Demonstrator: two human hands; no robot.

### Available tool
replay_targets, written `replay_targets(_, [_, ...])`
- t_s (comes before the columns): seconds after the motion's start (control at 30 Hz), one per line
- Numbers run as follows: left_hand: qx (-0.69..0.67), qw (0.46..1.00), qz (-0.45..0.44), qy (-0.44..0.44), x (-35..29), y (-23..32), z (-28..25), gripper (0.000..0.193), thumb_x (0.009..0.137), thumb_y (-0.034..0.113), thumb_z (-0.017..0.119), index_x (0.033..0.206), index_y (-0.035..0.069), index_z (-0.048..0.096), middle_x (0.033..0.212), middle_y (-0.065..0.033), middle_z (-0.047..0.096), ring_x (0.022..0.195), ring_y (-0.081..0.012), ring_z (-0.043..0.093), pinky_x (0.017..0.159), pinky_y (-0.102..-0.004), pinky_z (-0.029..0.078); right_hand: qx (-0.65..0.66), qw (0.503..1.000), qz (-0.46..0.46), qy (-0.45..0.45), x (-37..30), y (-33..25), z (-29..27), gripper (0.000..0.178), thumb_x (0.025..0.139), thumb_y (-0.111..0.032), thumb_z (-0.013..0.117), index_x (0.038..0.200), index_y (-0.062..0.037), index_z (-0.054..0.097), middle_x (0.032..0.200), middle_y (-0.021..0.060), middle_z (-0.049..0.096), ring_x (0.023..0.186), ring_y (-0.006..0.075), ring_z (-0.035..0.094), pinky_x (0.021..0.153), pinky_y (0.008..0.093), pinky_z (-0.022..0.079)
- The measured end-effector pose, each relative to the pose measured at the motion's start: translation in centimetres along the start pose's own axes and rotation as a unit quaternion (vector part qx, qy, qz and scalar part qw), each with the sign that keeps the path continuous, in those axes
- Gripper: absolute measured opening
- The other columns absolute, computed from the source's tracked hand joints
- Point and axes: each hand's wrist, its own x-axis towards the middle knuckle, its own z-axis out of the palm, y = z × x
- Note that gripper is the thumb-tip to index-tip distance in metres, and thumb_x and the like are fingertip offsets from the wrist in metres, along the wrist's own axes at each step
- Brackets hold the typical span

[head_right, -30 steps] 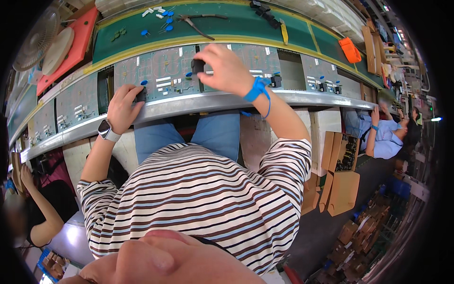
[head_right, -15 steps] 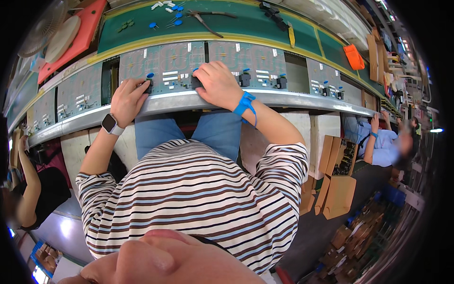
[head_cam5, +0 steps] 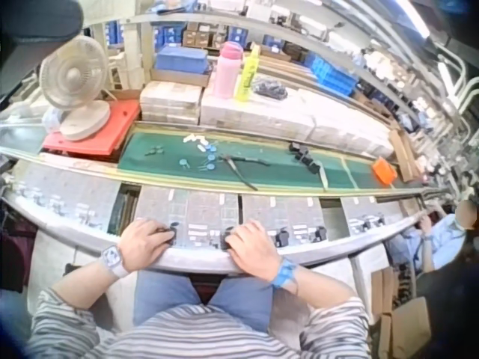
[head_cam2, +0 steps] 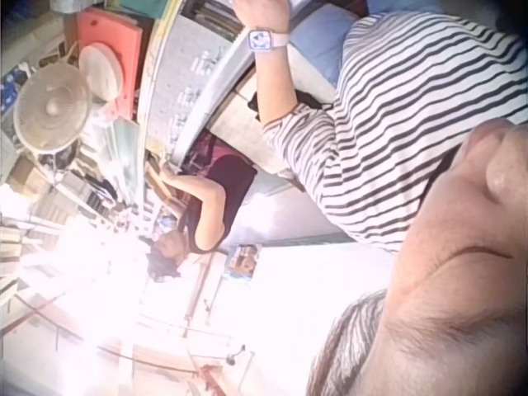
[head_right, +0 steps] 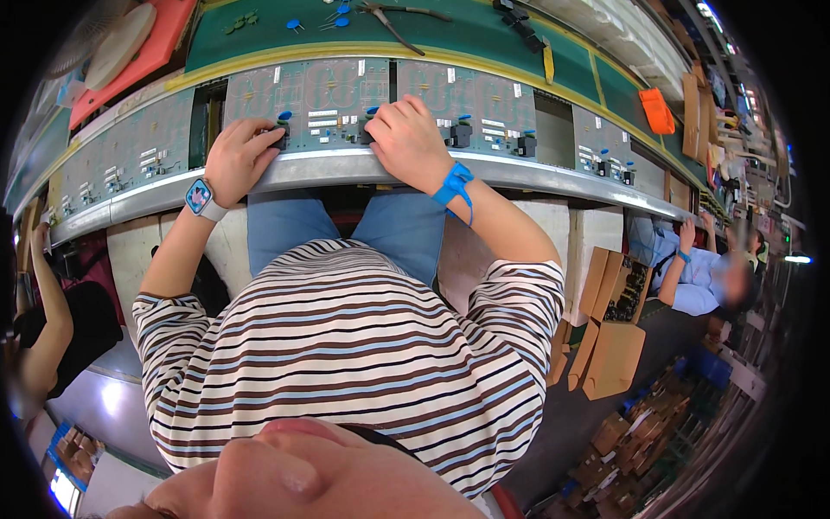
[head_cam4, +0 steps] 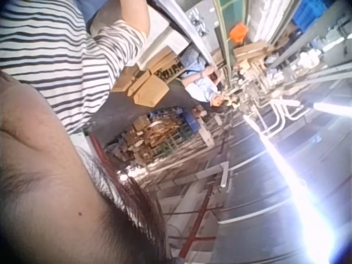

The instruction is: The person is assembling electronic components onto printed circuit boards (PCBs) at an assembly line station.

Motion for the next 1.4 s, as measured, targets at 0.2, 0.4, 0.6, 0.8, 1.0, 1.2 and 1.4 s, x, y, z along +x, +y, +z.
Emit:
replay_targets(0.2, [0.031, 0.998, -0.041, 0.045, -0.7, -0.6, -2.1, 0.032, 0.074, 0.018, 0.065, 0.103, 0.006, 0.060, 0.104, -0.0109, 0.058, 0.096, -0.0282, 0.054, 0.081, -0.0378, 0.043, 0.022, 0.999, 0.004, 0.027, 0.5, -1.2, -0.8, 0.026, 0.065, -0.015, 0.070, 0.088, -0.0078, 0.060, 0.092, 0.0059, 0.055, 0.092, 0.0250, 0.052, 0.091, 0.0450, 0.036])
replay_targets(0.4, [-0.056, 0.958, -0.281, -0.016, -2.1, -2.9, -2.9, 0.046, 0.090, 0.037, 0.044, 0.119, 0.000, 0.047, 0.086, -0.0187, 0.063, 0.081, -0.0358, 0.060, 0.072, -0.0420, 0.046, 0.122, 0.980, -0.157, 0.007, 6.1, -7.8, 1.9, 0.032, 0.065, -0.023, 0.071, 0.090, -0.0071, 0.059, 0.096, 0.0074, 0.056, 0.097, 0.0237, 0.051, 0.095, 0.0442, 0.035])
replay_targets(0.6, [-0.095, 0.949, -0.300, -0.033, -0.8, -2.2, -3.1, 0.051, 0.089, 0.039, 0.046, 0.124, 0.002, 0.042, 0.089, -0.0192, 0.064, 0.082, -0.0371, 0.061, 0.072, -0.0422, 0.047, 0.070, 0.972, -0.223, 0.029, 9.1, -11.4, 6.2, 0.036, 0.068, -0.033, 0.067, 0.087, -0.0038, 0.060, 0.095, 0.0089, 0.057, 0.098, 0.0245, 0.050, 0.097, 0.0394, 0.033])
replay_targets(0.8, [-0.133, 0.953, -0.265, -0.071, 0.3, -1.6, -2.4, 0.057, 0.087, 0.045, 0.045, 0.126, 0.003, 0.040, 0.088, -0.0199, 0.064, 0.085, -0.0369, 0.060, 0.075, -0.0425, 0.047, 0.093, 0.976, -0.198, -0.026, 9.9, -11.3, 6.8, 0.057, 0.072, -0.039, 0.064, 0.112, -0.0006, 0.053, 0.118, 0.0178, 0.051, 0.115, 0.0319, 0.042, 0.101, 0.0426, 0.028])
replay_targets(1.0, [-0.102, 0.972, -0.198, -0.076, 1.4, -0.2, -1.4, 0.056, 0.087, 0.045, 0.045, 0.124, 0.003, 0.043, 0.085, -0.0196, 0.064, 0.086, -0.0359, 0.059, 0.075, -0.0421, 0.047, 0.061, 0.987, -0.147, -0.030, 7.2, -8.9, 6.0, 0.054, 0.073, -0.040, 0.062, 0.111, -0.0027, 0.054, 0.112, 0.0153, 0.053, 0.111, 0.0316, 0.044, 0.099, 0.0422, 0.030])
replay_targets(1.2, [-0.024, 0.983, -0.177, 0.051, -2.3, -3.7, -4.5, 0.045, 0.085, 0.037, 0.053, 0.115, 0.004, 0.053, 0.099, -0.0176, 0.061, 0.089, -0.0353, 0.056, 0.079, -0.0413, 0.045, 0.064, 0.991, -0.096, -0.069, 6.1, -8.3, 4.7, 0.047, 0.076, -0.037, 0.061, 0.109, -0.0051, 0.053, 0.100, 0.0095, 0.055, 0.099, 0.0250, 0.052, 0.096, 0.0427, 0.033])
replay_targets(1.4, [0.132, 0.946, -0.290, 0.055, -10.4, -15.5, -7.4, 0.046, 0.085, 0.039, 0.051, 0.118, 0.006, 0.051, 0.110, -0.0161, 0.058, 0.098, -0.0346, 0.054, 0.084, -0.0414, 0.043, 0.038, 0.995, -0.037, -0.082, 4.6, -6.8, 5.0, 0.040, 0.077, -0.030, 0.062, 0.107, -0.0052, 0.054, 0.098, 0.0093, 0.057, 0.095, 0.0256, 0.053, 0.093, 0.0425, 0.036])
